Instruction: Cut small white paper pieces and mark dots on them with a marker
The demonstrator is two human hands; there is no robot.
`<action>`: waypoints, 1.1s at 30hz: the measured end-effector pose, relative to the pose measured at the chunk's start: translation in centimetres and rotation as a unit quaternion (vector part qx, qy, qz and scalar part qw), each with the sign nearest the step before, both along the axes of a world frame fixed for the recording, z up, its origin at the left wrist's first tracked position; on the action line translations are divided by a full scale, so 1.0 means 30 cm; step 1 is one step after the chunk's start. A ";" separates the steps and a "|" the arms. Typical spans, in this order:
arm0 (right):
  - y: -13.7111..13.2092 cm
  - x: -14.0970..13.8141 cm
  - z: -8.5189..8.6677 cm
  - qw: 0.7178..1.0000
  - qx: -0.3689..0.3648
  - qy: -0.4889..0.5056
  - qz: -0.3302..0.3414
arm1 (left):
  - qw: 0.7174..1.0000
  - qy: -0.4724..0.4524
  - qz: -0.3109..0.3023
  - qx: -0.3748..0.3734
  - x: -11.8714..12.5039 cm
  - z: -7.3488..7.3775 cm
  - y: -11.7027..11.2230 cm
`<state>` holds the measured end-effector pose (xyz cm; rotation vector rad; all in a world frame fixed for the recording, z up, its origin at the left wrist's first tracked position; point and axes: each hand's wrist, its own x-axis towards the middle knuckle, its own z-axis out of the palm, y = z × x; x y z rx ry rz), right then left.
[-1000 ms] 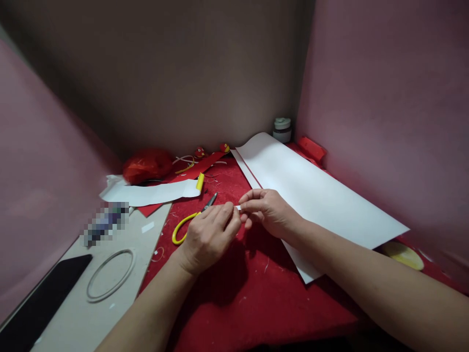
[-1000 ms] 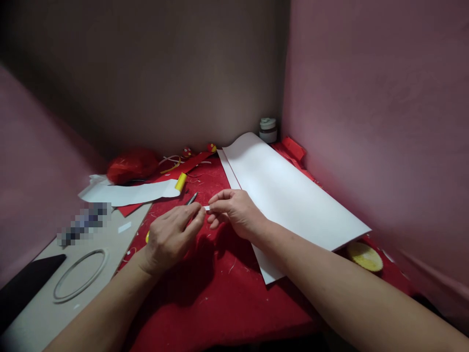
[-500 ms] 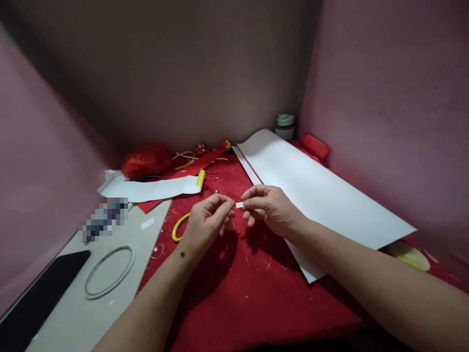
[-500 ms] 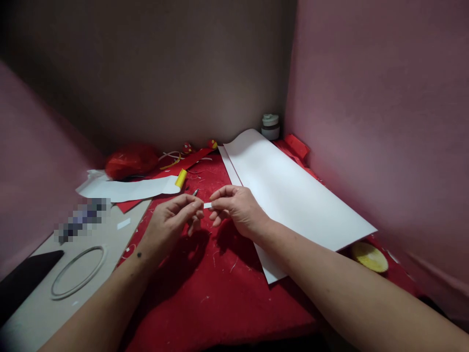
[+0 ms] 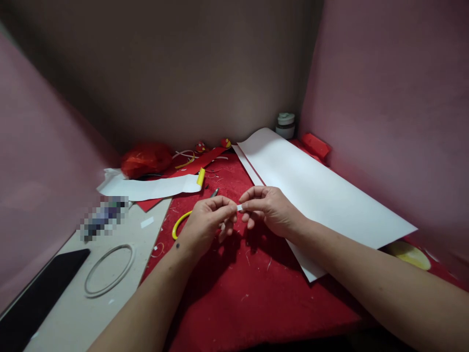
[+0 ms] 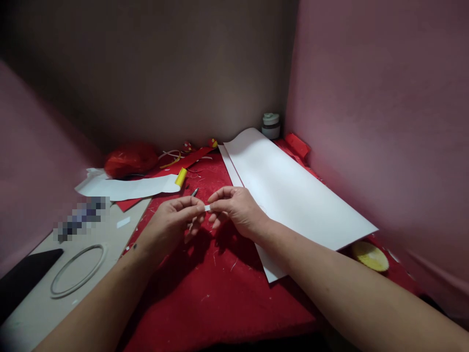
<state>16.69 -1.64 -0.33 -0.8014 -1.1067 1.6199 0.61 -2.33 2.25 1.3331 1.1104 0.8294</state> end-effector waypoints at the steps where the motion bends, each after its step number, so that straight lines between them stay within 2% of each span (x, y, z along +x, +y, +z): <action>1: 0.000 0.000 0.000 1.000 0.000 0.001 0.001 | 1.000 -0.005 0.000 -0.010 -0.001 -0.001 0.001; 12: 0.000 0.001 -0.006 1.000 -0.013 -0.002 0.015 | 0.998 -0.013 0.008 -0.066 0.002 0.005 -0.002; 17: -0.003 0.003 0.003 0.999 -0.027 -0.018 0.001 | 0.996 -0.015 -0.003 -0.084 -0.004 -0.005 0.007; 27: 0.003 0.004 0.000 1.000 -0.026 -0.008 -0.009 | 0.998 0.022 0.000 -0.065 -0.011 -0.001 0.009; 33: 0.000 0.003 0.000 1.000 -0.027 0.010 -0.004 | 0.998 0.013 0.003 -0.059 -0.018 -0.005 0.015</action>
